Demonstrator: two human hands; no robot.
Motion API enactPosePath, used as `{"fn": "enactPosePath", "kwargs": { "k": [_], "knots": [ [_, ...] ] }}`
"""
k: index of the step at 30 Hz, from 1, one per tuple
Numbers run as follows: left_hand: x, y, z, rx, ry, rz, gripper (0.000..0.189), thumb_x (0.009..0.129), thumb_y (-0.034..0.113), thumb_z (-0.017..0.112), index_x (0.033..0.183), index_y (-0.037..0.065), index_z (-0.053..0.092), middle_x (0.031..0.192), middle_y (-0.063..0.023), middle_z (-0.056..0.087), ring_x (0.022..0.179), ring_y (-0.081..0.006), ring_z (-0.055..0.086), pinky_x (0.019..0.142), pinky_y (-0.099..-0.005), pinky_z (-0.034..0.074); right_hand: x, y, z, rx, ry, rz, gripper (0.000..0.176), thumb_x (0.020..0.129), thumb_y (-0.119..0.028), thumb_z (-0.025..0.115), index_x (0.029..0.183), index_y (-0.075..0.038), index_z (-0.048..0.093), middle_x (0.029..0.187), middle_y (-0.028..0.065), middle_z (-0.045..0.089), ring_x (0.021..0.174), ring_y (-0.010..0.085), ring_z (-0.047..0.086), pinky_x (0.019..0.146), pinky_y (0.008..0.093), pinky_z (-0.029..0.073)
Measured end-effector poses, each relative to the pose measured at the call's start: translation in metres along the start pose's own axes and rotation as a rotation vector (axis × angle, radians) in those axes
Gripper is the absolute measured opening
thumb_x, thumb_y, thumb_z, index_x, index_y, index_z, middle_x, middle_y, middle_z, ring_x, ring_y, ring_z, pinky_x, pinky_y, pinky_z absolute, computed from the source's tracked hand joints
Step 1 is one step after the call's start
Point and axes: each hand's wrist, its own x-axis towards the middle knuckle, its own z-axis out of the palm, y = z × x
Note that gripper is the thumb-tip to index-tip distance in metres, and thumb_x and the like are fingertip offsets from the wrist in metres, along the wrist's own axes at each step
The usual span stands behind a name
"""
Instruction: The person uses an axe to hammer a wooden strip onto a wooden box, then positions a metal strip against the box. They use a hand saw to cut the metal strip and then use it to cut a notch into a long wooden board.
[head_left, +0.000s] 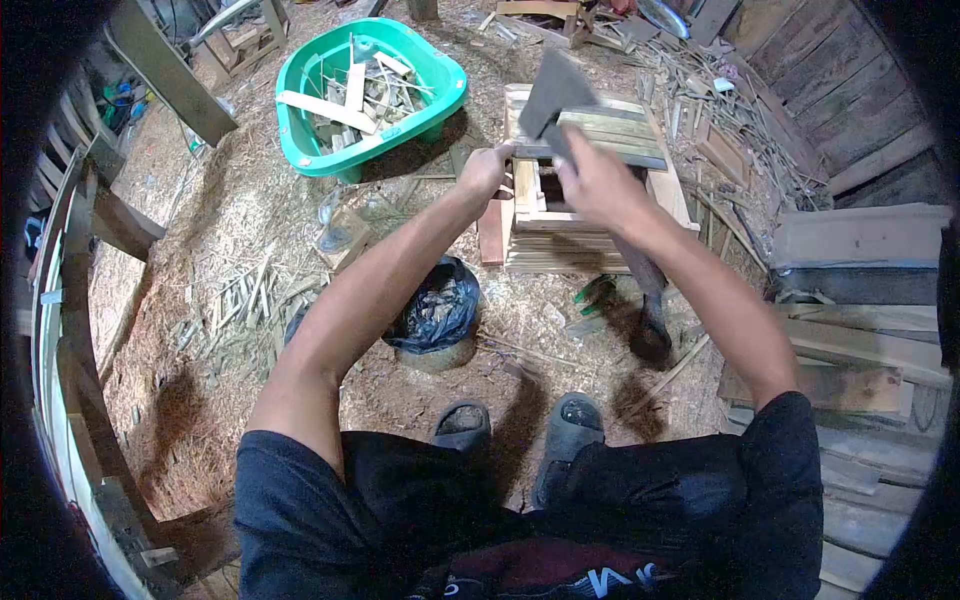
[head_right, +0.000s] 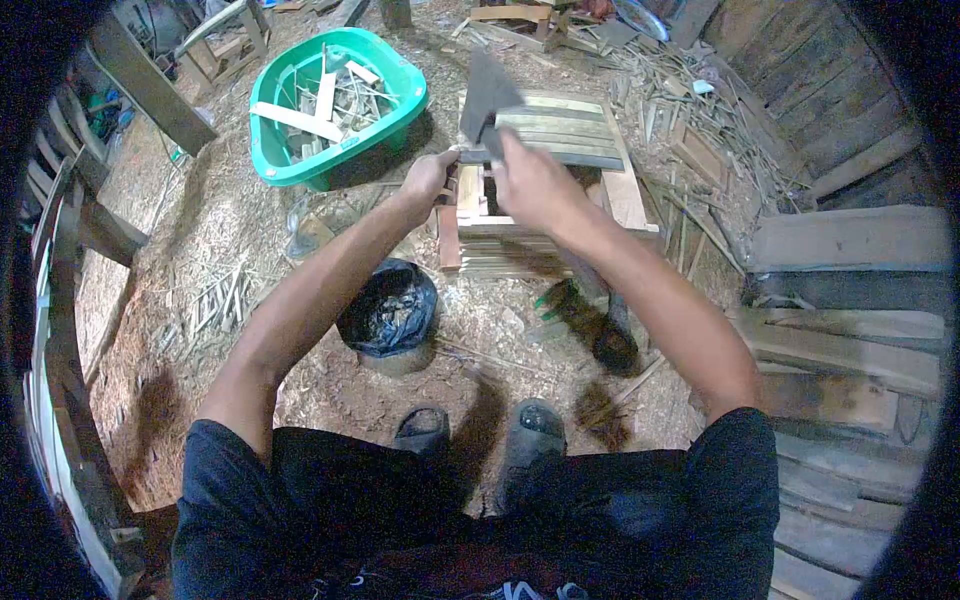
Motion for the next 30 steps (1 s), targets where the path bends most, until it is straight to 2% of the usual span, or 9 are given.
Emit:
{"fn": "enactPosePath", "kwargs": {
  "k": [2,5,8,10,13,17,21,25,30],
  "knots": [
    [-0.007,0.002,0.002,-0.026,0.005,-0.003,0.046,0.097,0.039,0.048,0.110,-0.003,0.063,0.093,-0.0129,0.064,0.080,-0.0221,0.064,0.066,-0.0396,0.053,-0.001,0.017,0.016,-0.006,-0.040,0.002,0.040,0.091,-0.015,0.056,0.126,0.003,0.049,0.102,0.0363,0.063,0.100,0.0499,0.061,0.086,0.0544,0.047],
    [-0.007,0.005,0.003,-0.010,0.020,0.002,0.038,0.099,0.038,0.048,0.094,0.005,0.065,0.081,-0.0059,0.064,0.066,-0.0180,0.062,0.062,-0.0358,0.052,0.005,0.012,-0.001,0.041,-0.012,0.024,0.040,0.092,-0.016,0.056,0.126,0.002,0.049,0.102,0.0348,0.063,0.101,0.0490,0.062,0.086,0.0531,0.048],
    [-0.004,0.003,0.001,0.014,0.010,-0.035,0.048,0.096,0.042,0.050,0.109,-0.002,0.063,0.095,-0.0124,0.064,0.077,-0.0212,0.062,0.064,-0.0377,0.052,0.007,-0.002,-0.014,0.083,0.102,0.042,0.044,0.093,-0.018,0.055,0.131,0.003,0.046,0.105,0.0342,0.063,0.103,0.0482,0.061,0.087,0.0509,0.048],
    [-0.007,0.004,0.003,0.030,0.063,-0.043,0.047,0.096,0.042,0.051,0.108,-0.002,0.064,0.093,-0.0114,0.064,0.074,-0.0204,0.061,0.063,-0.0374,0.051,0.006,-0.004,-0.013,0.094,0.168,-0.001,0.048,0.094,-0.019,0.054,0.135,0.003,0.043,0.112,0.0356,0.061,0.107,0.0491,0.059,0.092,0.0499,0.047],
    [-0.006,0.001,0.001,-0.001,0.062,-0.061,0.046,0.095,0.043,0.054,0.106,-0.001,0.065,0.091,-0.0091,0.063,0.071,-0.0185,0.058,0.062,-0.0367,0.051,0.000,0.012,0.006,-0.086,-0.167,0.081,0.049,0.094,-0.019,0.054,0.136,0.003,0.043,0.117,0.0360,0.059,0.109,0.0496,0.058,0.095,0.0490,0.046],
    [0.003,-0.006,-0.001,-0.010,0.070,-0.064,0.045,0.095,0.045,0.055,0.104,0.001,0.065,0.088,-0.0055,0.061,0.070,-0.0163,0.057,0.060,-0.0362,0.050,0.006,0.008,-0.005,0.014,-0.100,0.030,0.046,0.093,-0.018,0.055,0.133,0.003,0.046,0.108,0.0347,0.062,0.106,0.0485,0.060,0.089,0.0500,0.048],
    [0.001,-0.006,-0.003,-0.015,0.033,-0.063,0.047,0.094,0.046,0.055,0.102,0.001,0.065,0.088,-0.0065,0.059,0.068,-0.0151,0.054,0.059,-0.0368,0.048,0.008,-0.012,-0.015,0.139,0.158,-0.001,0.045,0.093,-0.016,0.055,0.132,0.004,0.046,0.104,0.0344,0.063,0.102,0.0485,0.061,0.086,0.0520,0.047],
    [0.006,-0.011,-0.003,-0.026,0.064,-0.057,0.050,0.094,0.048,0.056,0.103,-0.001,0.064,0.091,-0.0074,0.059,0.068,-0.0163,0.053,0.061,-0.0379,0.047,0.006,0.006,-0.001,-0.092,-0.171,0.016,0.047,0.093,-0.016,0.055,0.135,0.004,0.045,0.109,0.0351,0.062,0.106,0.0492,0.060,0.093,0.0512,0.047],
    [0.007,-0.010,-0.004,-0.018,0.060,-0.044,0.050,0.093,0.046,0.058,0.105,-0.002,0.062,0.095,-0.0076,0.060,0.075,-0.0177,0.055,0.064,-0.0385,0.048,0.018,0.002,-0.007,0.010,0.033,0.012,0.043,0.094,-0.016,0.053,0.133,0.002,0.047,0.111,0.0345,0.062,0.108,0.0488,0.059,0.093,0.0508,0.048]
  ]
}}
